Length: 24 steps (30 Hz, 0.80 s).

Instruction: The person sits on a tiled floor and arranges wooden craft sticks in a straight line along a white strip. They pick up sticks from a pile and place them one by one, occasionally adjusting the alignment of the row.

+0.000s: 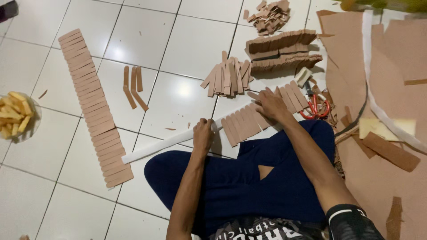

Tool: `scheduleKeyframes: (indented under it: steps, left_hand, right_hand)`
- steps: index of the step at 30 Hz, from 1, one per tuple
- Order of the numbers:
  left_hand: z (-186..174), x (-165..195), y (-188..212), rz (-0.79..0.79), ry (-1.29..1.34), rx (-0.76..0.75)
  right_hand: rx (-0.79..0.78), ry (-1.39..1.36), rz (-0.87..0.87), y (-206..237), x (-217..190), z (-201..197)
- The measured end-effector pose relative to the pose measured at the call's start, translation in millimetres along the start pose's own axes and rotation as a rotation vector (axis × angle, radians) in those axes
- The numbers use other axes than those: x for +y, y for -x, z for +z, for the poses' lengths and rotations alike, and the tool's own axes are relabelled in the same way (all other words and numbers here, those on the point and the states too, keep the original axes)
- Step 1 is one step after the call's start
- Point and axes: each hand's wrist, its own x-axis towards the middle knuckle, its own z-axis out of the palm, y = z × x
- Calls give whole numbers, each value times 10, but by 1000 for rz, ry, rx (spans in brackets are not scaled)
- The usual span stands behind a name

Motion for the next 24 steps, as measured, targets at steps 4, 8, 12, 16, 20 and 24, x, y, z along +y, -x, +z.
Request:
scheduleKeyframes:
  steps: [4,8,12,16,20,24]
  left_hand:
    - [-74,82,-39,82,-7,72]
    - [-19,110,-111,122,-8,54]
    - [96,165,-190,201,23,3]
    - [154,196,-178,318,-89,118]
    - [186,191,-76,288,-78,-22]
    - [215,139,-35,207,-63,-73]
  right_hand:
    - [-174,-58,18,8,123,-113]
    - [-147,14,-8,-39,391,-340]
    - [-44,97,93,101,531,-401]
    - [246,-392,254,359,182,38]
    - [199,-920,531,599,-453,652]
    - [354,-942,450,655,-712,836]
